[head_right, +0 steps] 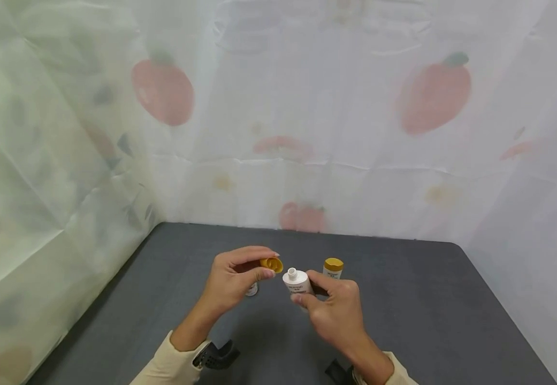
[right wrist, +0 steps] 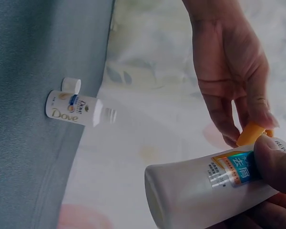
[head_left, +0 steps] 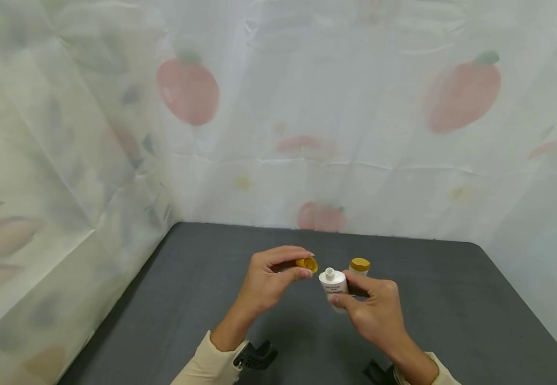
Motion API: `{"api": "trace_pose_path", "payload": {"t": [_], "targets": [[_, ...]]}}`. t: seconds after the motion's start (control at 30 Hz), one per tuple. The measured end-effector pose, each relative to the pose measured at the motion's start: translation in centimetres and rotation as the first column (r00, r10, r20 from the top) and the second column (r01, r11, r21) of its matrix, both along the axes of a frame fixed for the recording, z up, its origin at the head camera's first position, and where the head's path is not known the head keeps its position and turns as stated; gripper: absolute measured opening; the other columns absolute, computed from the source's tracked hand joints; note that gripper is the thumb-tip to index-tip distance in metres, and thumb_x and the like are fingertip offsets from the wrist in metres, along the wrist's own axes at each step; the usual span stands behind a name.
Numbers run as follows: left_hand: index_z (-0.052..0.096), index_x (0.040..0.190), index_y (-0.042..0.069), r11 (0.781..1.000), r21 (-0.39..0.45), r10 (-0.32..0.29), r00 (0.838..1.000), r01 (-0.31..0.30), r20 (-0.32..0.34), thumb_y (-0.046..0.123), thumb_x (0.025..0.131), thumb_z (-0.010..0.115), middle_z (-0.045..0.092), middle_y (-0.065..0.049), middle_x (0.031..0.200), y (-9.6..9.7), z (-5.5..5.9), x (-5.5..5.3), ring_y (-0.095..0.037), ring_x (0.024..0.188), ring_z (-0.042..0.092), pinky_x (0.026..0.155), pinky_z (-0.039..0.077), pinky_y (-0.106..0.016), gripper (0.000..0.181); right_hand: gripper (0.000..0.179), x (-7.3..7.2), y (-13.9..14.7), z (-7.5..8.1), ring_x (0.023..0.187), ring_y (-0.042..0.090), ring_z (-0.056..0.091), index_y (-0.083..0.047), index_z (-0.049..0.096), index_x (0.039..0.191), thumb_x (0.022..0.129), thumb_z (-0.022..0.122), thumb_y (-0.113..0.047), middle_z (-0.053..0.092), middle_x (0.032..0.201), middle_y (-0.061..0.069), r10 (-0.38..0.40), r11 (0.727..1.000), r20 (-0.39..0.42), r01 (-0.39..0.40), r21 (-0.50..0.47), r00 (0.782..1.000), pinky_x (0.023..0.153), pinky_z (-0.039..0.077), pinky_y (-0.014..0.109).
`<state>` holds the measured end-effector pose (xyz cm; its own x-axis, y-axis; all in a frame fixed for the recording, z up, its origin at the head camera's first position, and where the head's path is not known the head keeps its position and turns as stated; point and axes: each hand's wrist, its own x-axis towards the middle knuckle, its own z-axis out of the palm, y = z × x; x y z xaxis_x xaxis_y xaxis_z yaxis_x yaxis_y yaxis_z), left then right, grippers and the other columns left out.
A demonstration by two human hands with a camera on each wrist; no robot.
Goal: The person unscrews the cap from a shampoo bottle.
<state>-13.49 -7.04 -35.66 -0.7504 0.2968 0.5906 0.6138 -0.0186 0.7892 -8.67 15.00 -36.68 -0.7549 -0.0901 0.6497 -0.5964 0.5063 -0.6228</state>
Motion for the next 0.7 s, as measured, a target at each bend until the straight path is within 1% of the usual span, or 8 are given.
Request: {"api": "trace_pose_path", "payload": {"t": [0.07, 0.17, 0.33, 0.5, 0.6, 0.7], "targets": [[0.078, 0.112, -0.001, 1.000, 0.022, 0.007, 0.999, -0.008, 0.036, 0.003, 0.087, 0.082, 0.076, -0.023, 0.113, 0.0, -0.3, 0.0, -0.007, 0.096, 0.074, 0.082, 0.065, -0.030, 0.027, 0.039, -0.1, 0.0, -0.2, 0.082, 0.014, 0.080, -0.011, 0.081, 0.107, 0.072, 0.091, 0.001, 0.082, 0.094, 0.006, -0.003, 1.000, 0.011, 0.003, -0.009, 1.000, 0.071, 0.063, 0.022], [0.077, 0.114, -0.001, 0.999, 0.032, 0.019, 0.998, -0.021, 0.065, 0.004, 0.087, 0.082, 0.075, -0.024, 0.114, 0.0, -0.8, 0.0, -0.007, 0.096, 0.074, 0.080, 0.065, -0.028, 0.028, 0.039, -0.2, 0.1, -0.4, 0.084, 0.016, 0.080, -0.009, 0.081, 0.108, 0.072, 0.091, 0.002, 0.082, 0.095, 0.008, -0.013, 1.000, 0.040, 0.014, -0.028, 0.999, 0.071, 0.063, 0.023], [0.076, 0.117, -0.002, 0.998, 0.011, 0.060, 0.993, -0.062, 0.105, 0.005, 0.087, 0.082, 0.075, -0.022, 0.116, 0.0, -1.4, -0.1, -0.008, 0.097, 0.075, 0.081, 0.064, -0.026, 0.032, 0.039, -0.5, 0.0, -0.6, 0.085, 0.021, 0.081, -0.005, 0.081, 0.109, 0.071, 0.091, 0.004, 0.082, 0.097, 0.011, -0.032, 0.998, 0.077, 0.035, -0.046, 0.997, 0.072, 0.064, 0.023], [0.077, 0.114, 0.002, 0.994, -0.004, 0.104, 0.985, -0.105, 0.135, 0.006, 0.085, 0.084, 0.076, -0.020, 0.111, 0.0, -1.7, -0.3, -0.009, 0.096, 0.076, 0.083, 0.064, -0.025, 0.030, 0.039, -0.8, -0.1, -0.6, 0.086, 0.022, 0.081, -0.004, 0.081, 0.109, 0.072, 0.091, 0.002, 0.082, 0.097, 0.012, -0.032, 0.996, 0.121, 0.042, -0.079, 0.992, 0.072, 0.064, 0.023], [0.077, 0.110, 0.003, 0.996, 0.002, 0.092, 0.983, -0.093, 0.157, 0.006, 0.084, 0.085, 0.077, -0.021, 0.109, -0.1, -1.8, -0.4, -0.009, 0.093, 0.077, 0.082, 0.065, -0.026, 0.028, 0.038, -0.9, -0.2, -0.7, 0.086, 0.021, 0.081, -0.005, 0.081, 0.110, 0.073, 0.091, 0.000, 0.082, 0.098, 0.013, -0.017, 0.993, 0.161, 0.036, -0.112, 0.987, 0.072, 0.064, 0.023], [0.078, 0.109, 0.002, 0.997, 0.013, 0.067, 0.984, -0.070, 0.163, 0.004, 0.083, 0.086, 0.077, -0.023, 0.108, -0.3, -2.0, -0.5, -0.012, 0.090, 0.078, 0.079, 0.065, -0.027, 0.027, 0.038, -1.1, -0.3, -0.8, 0.088, 0.020, 0.081, -0.005, 0.081, 0.111, 0.075, 0.091, 0.000, 0.082, 0.099, 0.013, -0.001, 0.991, 0.186, 0.026, -0.134, 0.982, 0.073, 0.064, 0.022]]}}
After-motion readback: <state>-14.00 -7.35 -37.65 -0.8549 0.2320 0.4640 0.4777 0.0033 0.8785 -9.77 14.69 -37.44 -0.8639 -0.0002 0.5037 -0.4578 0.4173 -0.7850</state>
